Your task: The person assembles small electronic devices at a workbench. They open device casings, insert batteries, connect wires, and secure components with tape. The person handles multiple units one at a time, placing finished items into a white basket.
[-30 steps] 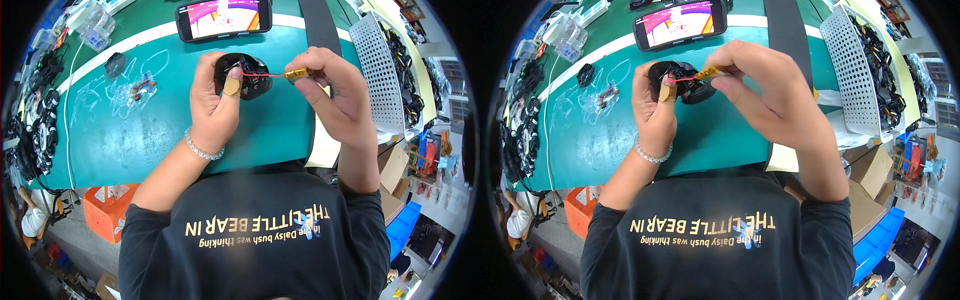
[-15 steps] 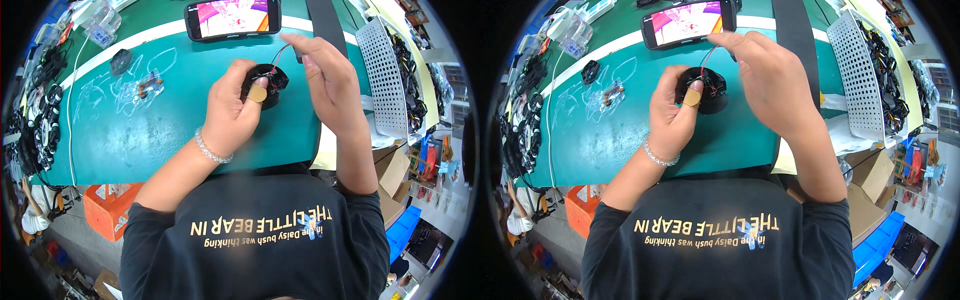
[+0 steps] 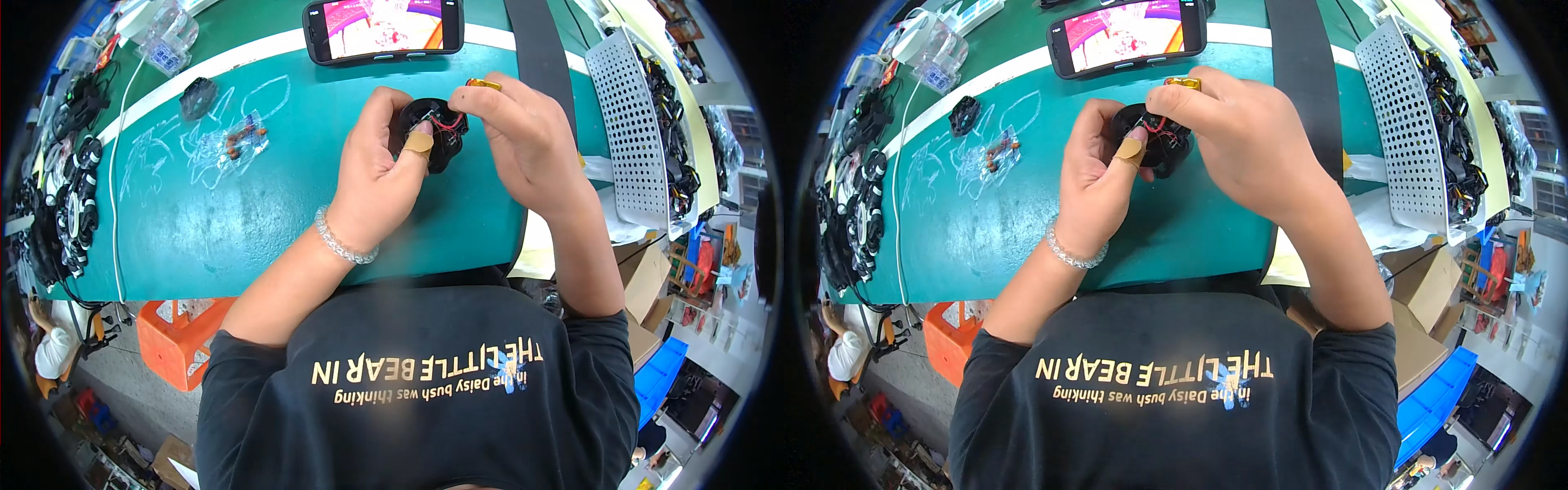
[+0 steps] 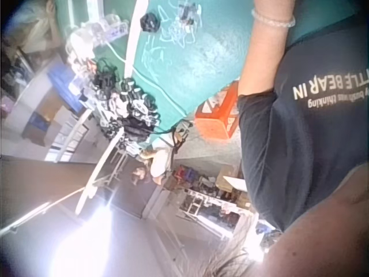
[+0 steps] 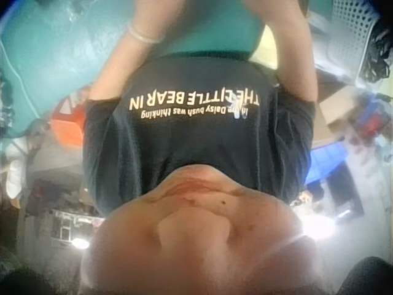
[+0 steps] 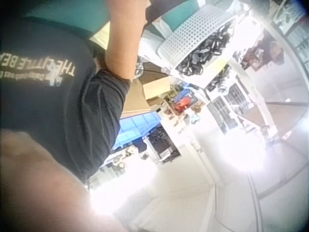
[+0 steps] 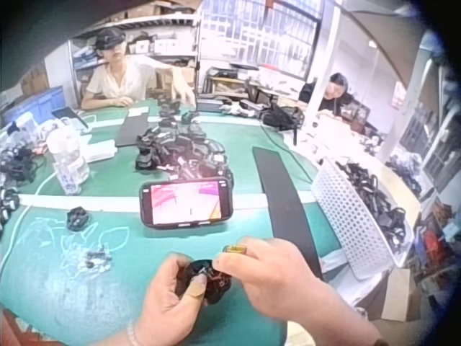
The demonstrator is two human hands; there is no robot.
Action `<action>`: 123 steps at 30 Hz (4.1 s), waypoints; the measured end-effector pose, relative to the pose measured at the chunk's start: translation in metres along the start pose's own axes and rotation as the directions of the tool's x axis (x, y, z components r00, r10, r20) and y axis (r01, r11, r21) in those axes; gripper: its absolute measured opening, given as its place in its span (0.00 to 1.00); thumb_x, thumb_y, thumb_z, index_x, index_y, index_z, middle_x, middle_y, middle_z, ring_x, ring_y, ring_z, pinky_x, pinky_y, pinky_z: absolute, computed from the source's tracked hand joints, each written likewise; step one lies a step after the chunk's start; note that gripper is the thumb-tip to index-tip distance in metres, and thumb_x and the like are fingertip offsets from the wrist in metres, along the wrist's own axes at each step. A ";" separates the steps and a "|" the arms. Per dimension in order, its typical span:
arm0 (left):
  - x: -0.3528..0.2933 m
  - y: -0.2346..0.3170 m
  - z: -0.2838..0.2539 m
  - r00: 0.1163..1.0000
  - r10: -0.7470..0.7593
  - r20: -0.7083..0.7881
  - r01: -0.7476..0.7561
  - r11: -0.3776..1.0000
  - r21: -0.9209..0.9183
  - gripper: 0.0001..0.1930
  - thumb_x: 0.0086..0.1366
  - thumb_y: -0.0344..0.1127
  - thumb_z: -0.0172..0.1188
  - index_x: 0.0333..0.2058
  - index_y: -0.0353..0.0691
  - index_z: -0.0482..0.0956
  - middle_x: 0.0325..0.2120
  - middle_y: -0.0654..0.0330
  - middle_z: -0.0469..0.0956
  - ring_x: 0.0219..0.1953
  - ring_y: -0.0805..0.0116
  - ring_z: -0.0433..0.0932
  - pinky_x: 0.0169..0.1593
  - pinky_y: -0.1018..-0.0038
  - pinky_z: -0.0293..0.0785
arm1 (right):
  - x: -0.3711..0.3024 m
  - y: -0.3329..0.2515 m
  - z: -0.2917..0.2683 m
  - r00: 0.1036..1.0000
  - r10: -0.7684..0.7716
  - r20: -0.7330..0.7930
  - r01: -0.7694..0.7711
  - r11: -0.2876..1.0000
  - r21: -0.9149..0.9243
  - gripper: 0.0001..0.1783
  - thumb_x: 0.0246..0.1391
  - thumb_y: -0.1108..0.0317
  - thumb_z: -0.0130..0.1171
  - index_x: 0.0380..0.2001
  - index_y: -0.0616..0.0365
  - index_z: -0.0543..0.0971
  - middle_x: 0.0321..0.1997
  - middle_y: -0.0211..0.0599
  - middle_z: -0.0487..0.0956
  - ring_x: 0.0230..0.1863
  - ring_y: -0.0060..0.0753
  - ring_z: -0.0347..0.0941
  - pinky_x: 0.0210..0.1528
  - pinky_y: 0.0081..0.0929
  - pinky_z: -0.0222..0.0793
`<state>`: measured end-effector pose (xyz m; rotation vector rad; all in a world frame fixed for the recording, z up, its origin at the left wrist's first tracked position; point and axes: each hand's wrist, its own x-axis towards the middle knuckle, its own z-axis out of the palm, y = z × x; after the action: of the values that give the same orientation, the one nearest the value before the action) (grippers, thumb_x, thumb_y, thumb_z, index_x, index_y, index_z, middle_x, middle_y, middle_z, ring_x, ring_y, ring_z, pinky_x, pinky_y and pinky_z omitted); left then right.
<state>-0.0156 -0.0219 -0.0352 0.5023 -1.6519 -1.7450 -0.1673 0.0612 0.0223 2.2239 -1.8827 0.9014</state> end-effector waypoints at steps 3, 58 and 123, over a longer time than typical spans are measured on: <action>0.000 0.003 0.000 1.000 -0.018 -0.001 0.018 1.000 -0.023 0.07 0.64 0.30 0.53 0.38 0.35 0.65 0.28 0.61 0.71 0.26 0.78 0.70 0.26 0.81 0.69 | 0.004 -0.002 -0.003 0.999 0.050 0.005 -0.050 0.999 -0.020 0.12 0.43 0.81 0.51 0.34 0.57 0.73 0.27 0.39 0.73 0.24 0.43 0.71 0.23 0.31 0.65; 0.002 0.003 -0.001 0.999 0.000 -0.045 -0.013 0.958 -0.286 0.06 0.64 0.27 0.49 0.36 0.35 0.60 0.33 0.58 0.72 0.32 0.77 0.74 0.32 0.78 0.77 | 0.016 -0.019 0.017 0.985 0.165 -0.048 -0.156 0.974 0.163 0.08 0.45 0.77 0.60 0.23 0.61 0.70 0.14 0.27 0.56 0.16 0.19 0.50 0.18 0.19 0.49; -0.002 0.027 0.001 0.925 -0.273 0.263 0.376 0.744 -0.552 0.16 0.62 0.34 0.52 0.48 0.35 0.66 0.34 0.61 0.74 0.29 0.81 0.70 0.32 0.82 0.69 | -0.015 -0.025 -0.015 0.978 0.203 -0.051 -0.159 0.877 0.453 0.24 0.42 0.68 0.64 0.45 0.62 0.73 0.37 0.31 0.70 0.36 0.23 0.62 0.35 0.18 0.54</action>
<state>-0.0091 -0.0195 -0.0091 0.3605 -1.0449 -2.4968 -0.1511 0.0868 0.0343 2.1921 -2.0269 1.5915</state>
